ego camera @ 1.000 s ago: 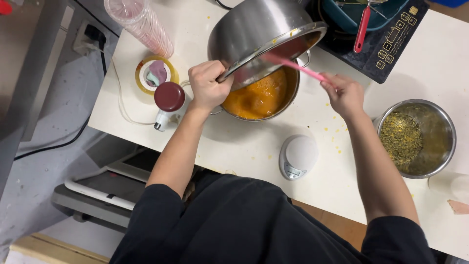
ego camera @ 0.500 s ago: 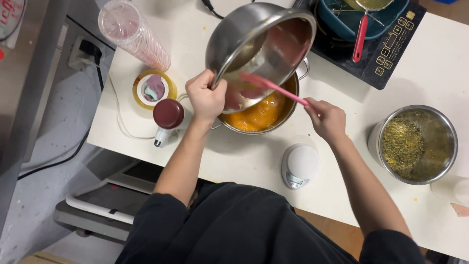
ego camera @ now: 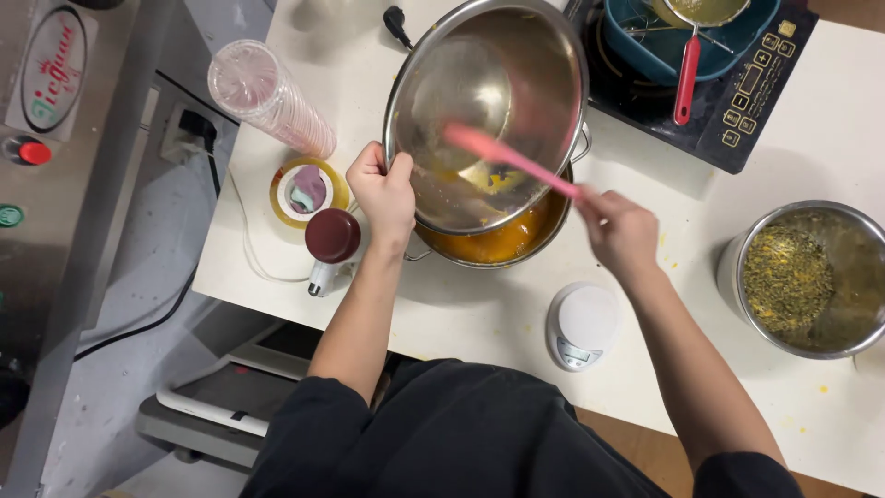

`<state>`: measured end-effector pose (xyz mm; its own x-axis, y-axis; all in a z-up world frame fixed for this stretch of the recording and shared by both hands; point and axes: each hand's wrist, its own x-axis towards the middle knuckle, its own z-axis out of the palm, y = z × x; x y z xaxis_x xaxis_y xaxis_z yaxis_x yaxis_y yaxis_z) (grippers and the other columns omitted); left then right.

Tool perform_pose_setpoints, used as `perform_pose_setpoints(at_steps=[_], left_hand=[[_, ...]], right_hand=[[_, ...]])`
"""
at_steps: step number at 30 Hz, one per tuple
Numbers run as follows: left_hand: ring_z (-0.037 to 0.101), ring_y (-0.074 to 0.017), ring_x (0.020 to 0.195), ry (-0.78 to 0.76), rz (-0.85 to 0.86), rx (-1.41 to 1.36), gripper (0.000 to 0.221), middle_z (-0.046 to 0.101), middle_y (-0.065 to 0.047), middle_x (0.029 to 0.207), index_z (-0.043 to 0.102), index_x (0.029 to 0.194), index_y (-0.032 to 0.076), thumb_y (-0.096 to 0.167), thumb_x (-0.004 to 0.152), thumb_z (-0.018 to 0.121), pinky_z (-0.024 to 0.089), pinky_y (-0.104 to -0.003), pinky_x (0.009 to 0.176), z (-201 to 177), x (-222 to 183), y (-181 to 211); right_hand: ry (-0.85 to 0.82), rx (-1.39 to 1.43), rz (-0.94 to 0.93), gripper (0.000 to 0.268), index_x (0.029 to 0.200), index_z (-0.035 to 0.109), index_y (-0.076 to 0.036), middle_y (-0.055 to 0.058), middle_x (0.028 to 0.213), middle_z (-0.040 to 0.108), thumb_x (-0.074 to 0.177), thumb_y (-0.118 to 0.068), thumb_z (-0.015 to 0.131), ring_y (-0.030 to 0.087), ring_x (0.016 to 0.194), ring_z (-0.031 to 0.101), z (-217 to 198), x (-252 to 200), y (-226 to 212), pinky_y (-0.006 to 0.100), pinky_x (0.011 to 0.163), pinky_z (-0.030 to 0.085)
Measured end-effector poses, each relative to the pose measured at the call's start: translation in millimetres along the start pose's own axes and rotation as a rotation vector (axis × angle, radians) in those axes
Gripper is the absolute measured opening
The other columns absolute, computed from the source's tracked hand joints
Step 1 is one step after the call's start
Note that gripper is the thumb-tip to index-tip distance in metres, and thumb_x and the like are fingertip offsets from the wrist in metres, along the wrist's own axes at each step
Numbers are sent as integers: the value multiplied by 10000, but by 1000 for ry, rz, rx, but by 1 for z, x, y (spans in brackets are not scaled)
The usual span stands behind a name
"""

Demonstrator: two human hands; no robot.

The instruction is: Pouring and scraping food ingredients from pots into bowls in a kitchen production area.

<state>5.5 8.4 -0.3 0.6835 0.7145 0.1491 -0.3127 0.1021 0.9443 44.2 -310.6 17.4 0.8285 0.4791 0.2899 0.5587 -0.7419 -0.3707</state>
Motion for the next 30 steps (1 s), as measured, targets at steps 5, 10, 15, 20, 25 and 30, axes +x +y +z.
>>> perform_pose_setpoints(at_steps=[5, 10, 15, 20, 25, 30], left_hand=[[303, -30, 586, 13, -82, -26, 324, 377, 72, 619, 392, 644, 82, -83, 807, 617, 237, -268, 508, 1, 2, -8], [252, -28, 596, -76, -90, -5, 486, 320, 98, 619, 337, 635, 122, -1, 869, 744, 202, -264, 514, 8, 7, -12], [262, -31, 588, -30, -193, -57, 531, 358, 101, 604, 411, 615, 125, 326, 1020, 690, 217, -263, 502, 6, 12, -14], [320, -41, 602, -92, -271, -112, 471, 446, 84, 627, 549, 661, 86, 365, 1029, 643, 272, -265, 522, 15, 10, -3], [315, -37, 598, -66, -214, -60, 492, 443, 84, 620, 506, 643, 96, 358, 1031, 657, 272, -259, 522, 2, 21, -3], [263, -30, 610, -172, -187, 35, 541, 358, 104, 623, 420, 631, 122, 383, 1032, 672, 209, -258, 521, 8, 16, 10]], right_hand=[[206, 14, 97, 231, 1289, 755, -170, 97, 889, 685, 1070, -224, 708, 282, 674, 644, -1, 31, 16, 396, 633, 516], [85, -166, -115, 232, 1252, 775, -191, 94, 885, 698, 1034, -243, 714, 308, 676, 641, -16, 44, -3, 422, 603, 506], [20, -152, -52, 208, 1221, 774, -235, 71, 816, 670, 1028, -268, 706, 281, 647, 632, -21, 43, 17, 422, 572, 494], [68, -220, -132, 230, 1279, 755, -254, 54, 839, 649, 1057, -272, 700, 253, 652, 631, -27, 64, -9, 402, 565, 492], [-67, -280, -362, 263, 1226, 783, -293, 36, 740, 622, 973, -266, 719, 250, 639, 633, -53, 71, 0, 407, 513, 463], [58, -283, -231, 169, 1292, 747, -247, 13, 838, 643, 1136, -265, 687, 207, 701, 634, -46, 77, 19, 374, 632, 496]])
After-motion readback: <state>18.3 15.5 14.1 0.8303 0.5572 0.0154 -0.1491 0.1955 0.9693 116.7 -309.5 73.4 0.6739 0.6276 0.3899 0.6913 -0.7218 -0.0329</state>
